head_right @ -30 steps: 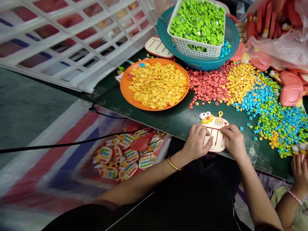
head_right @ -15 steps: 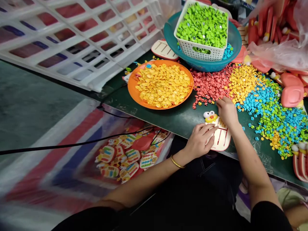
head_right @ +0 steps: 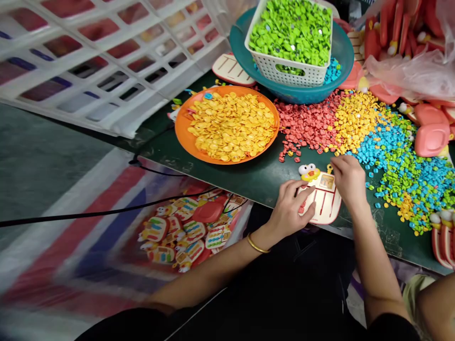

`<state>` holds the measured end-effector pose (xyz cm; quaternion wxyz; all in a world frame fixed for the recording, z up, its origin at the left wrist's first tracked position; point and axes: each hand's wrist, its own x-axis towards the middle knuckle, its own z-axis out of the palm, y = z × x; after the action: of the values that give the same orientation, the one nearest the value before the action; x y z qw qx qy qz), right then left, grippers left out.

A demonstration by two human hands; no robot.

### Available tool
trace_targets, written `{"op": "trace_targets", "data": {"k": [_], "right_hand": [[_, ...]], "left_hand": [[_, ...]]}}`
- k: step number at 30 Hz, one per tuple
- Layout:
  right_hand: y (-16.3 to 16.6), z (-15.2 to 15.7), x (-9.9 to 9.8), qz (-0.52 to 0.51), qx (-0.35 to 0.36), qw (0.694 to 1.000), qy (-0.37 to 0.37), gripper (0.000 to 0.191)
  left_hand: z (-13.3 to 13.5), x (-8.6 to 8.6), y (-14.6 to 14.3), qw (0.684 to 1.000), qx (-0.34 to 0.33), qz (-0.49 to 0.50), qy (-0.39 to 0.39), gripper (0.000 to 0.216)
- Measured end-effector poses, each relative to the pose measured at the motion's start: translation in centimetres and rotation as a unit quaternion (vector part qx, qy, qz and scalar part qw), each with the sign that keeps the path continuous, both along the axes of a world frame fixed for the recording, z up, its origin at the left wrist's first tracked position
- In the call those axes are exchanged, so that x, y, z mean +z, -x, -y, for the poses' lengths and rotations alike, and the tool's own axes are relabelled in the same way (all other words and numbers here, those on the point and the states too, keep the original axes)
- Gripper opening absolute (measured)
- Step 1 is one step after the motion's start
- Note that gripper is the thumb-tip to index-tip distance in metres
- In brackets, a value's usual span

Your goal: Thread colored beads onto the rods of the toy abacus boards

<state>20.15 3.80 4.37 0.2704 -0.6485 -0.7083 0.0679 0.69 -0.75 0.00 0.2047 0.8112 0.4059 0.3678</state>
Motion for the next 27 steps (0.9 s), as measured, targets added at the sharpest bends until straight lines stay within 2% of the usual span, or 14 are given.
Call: {"op": "trace_targets", "data": {"k": [3,5,9,18,21,24,27], "right_hand": [[-1.8,4.3,-0.9,0.004,0.007,1.0,-0.024,0.026],[-2.1,5.8,-1.8,0.004,0.027,0.999,-0.019,0.027],[-1.7,6.7,-2.5,-0.016,0.056,0.998,0.0,0.027],[0.0,8.0,-1.3,-0.066,0.034,0.996,0.049,0.019],[1.1,6.3,-1.0,-0.098,0.036,0.994,0.038,0.02],[3.4,1.7,-0.6,-0.119,0.018,0.993,0.002,0.018],[7.3,-3.7,-0.3,-0.029,0.049,0.997,0.054,0.012]], "left_hand": [[-0.1,0.0,-0.1,1.0,-0.007,0.02,-0.008,0.036],[-0.2,-0.1,-0.2,0.999,-0.006,0.027,-0.016,0.034],[-0.3,-0.3,-0.2,0.999,-0.019,0.035,-0.024,0.036],[-0.5,-0.1,-0.4,0.999,-0.05,0.013,-0.009,0.039],[-0.6,0.0,-0.8,0.997,-0.072,0.008,-0.008,0.039],[-0.5,-0.1,-1.2,0.996,-0.085,-0.002,-0.018,0.037],[-0.4,-0.3,-1.3,0.996,-0.077,-0.032,-0.019,0.036]]}}
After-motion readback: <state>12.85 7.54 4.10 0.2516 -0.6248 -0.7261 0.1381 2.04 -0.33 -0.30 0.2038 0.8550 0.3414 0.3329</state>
